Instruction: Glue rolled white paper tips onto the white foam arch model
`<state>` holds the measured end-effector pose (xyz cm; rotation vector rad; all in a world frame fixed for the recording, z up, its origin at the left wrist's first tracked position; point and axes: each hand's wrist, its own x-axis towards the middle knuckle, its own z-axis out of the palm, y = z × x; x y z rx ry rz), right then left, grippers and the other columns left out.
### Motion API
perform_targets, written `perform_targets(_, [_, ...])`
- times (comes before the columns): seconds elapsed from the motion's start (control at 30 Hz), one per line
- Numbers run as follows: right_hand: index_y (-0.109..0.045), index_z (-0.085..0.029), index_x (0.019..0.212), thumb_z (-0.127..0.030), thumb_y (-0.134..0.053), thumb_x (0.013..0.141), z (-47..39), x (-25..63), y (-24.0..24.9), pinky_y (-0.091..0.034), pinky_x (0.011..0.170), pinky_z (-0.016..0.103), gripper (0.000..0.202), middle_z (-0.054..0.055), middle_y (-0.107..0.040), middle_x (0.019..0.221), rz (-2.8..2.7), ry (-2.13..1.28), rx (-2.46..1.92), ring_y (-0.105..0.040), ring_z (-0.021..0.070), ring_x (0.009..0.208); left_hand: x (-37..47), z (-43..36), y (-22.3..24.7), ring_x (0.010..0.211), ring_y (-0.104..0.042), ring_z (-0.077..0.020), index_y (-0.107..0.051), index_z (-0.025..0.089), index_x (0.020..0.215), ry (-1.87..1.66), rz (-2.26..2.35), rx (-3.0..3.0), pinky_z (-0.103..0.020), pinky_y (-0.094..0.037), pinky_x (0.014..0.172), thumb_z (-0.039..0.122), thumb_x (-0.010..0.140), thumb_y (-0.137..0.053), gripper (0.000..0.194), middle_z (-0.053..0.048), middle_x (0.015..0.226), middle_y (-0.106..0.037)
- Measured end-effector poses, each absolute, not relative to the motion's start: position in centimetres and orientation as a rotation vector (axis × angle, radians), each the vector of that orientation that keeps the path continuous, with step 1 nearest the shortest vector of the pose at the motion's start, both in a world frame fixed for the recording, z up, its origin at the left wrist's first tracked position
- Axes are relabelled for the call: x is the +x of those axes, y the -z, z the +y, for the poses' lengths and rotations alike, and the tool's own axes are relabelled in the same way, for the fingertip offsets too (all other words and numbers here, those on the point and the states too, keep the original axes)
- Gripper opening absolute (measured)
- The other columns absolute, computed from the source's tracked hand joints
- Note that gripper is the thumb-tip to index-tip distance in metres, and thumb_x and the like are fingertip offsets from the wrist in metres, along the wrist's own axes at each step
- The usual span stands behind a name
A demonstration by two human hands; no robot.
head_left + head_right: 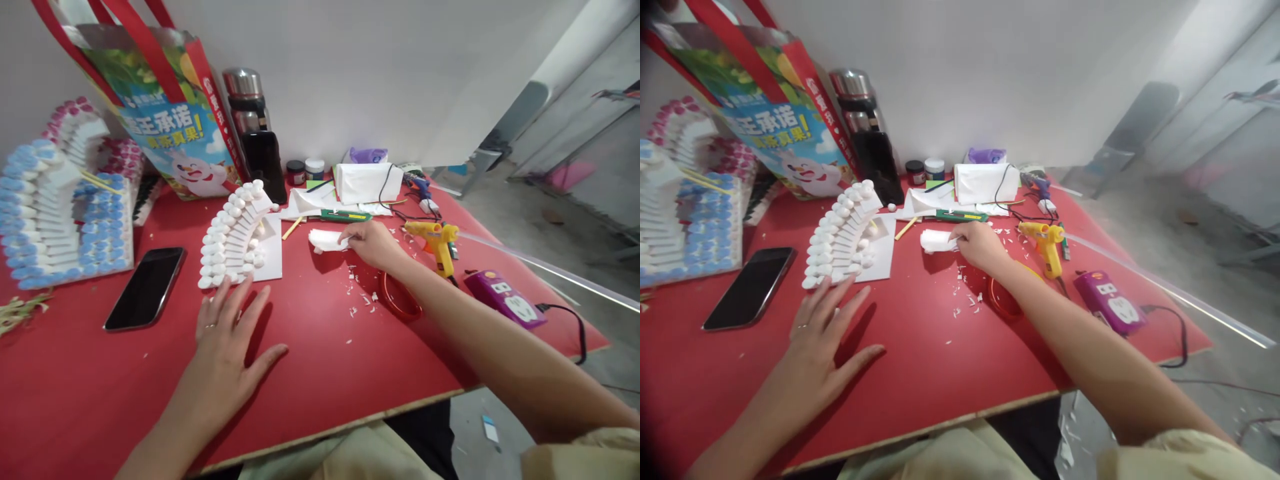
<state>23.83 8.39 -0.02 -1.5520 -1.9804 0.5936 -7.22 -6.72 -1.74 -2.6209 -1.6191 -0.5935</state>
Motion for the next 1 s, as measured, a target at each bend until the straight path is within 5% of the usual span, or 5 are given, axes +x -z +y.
perform_targets(0.17, [-0.079,-0.016,0.082,-0.012,-0.048,0.068,6.2,24.2,-1.1,-0.036,0.054,0.024,0.035,-0.001,-0.063,0.062,-1.95,-0.884,-1.463,-0.05,0.0111,0.054,-3.9,-3.8,0.0,0.148,-0.036,-0.0387,-0.043,0.021,0.148,0.657,-1.456,-2.731,-0.063,-0.029,0.12,0.046,0.097,-0.057,0.058,-0.016,0.152,-0.05])
perform_targets(0.3, [-0.078,-0.014,0.084,-0.015,-0.05,0.069,5.7,24.0,-2.3,-0.031,0.05,0.024,0.032,-0.002,-0.058,0.06,-1.783,-1.007,-1.402,-0.041,0.0091,0.05,-0.3,-0.1,-0.4,0.111,-0.062,-0.0351,-0.058,0.011,0.123,0.645,-1.555,-2.777,-0.052,-0.052,0.092,0.037,0.096,-0.061,0.038,-0.019,0.121,-0.065])
perform_targets(0.43, [-0.079,-0.015,0.087,-0.013,-0.05,0.07,6.7,24.4,-2.9,-0.032,0.052,0.024,0.034,-0.002,-0.057,0.059,-1.806,-0.804,-1.404,-0.042,0.0099,0.052,1.7,2.2,0.1,0.091,-0.062,-0.029,-0.062,0.013,0.096,0.487,-1.553,-2.815,-0.043,-0.053,0.078,0.017,0.096,-0.052,0.011,-0.015,0.099,-0.064])
perform_targets(0.63, [-0.082,-0.019,0.087,-0.005,-0.05,0.07,8.3,25.2,-0.5,-0.045,0.068,0.028,0.039,0.003,-0.075,0.082,-1.955,-0.539,-1.537,-0.063,0.0166,0.073,-2.0,-0.7,-0.6,0.086,-0.06,-0.0264,-0.061,0.019,0.096,0.437,-1.415,-2.779,-0.042,-0.051,0.076,0.008,0.095,-0.041,0.023,-0.01,0.095,-0.061])
perform_targets(1.0, [-0.082,-0.019,0.097,-0.002,-0.047,0.076,1.2,23.8,-0.8,-0.044,0.062,0.023,0.044,0.001,-0.075,0.08,-2.059,-0.963,-1.467,-0.06,0.0117,0.062,-7.0,-4.1,0.6,0.108,-0.064,-0.0342,-0.064,0.015,0.114,0.413,-1.345,-2.691,-0.057,-0.047,0.098,-0.003,0.077,-0.041,0.047,-0.014,0.118,-0.068])
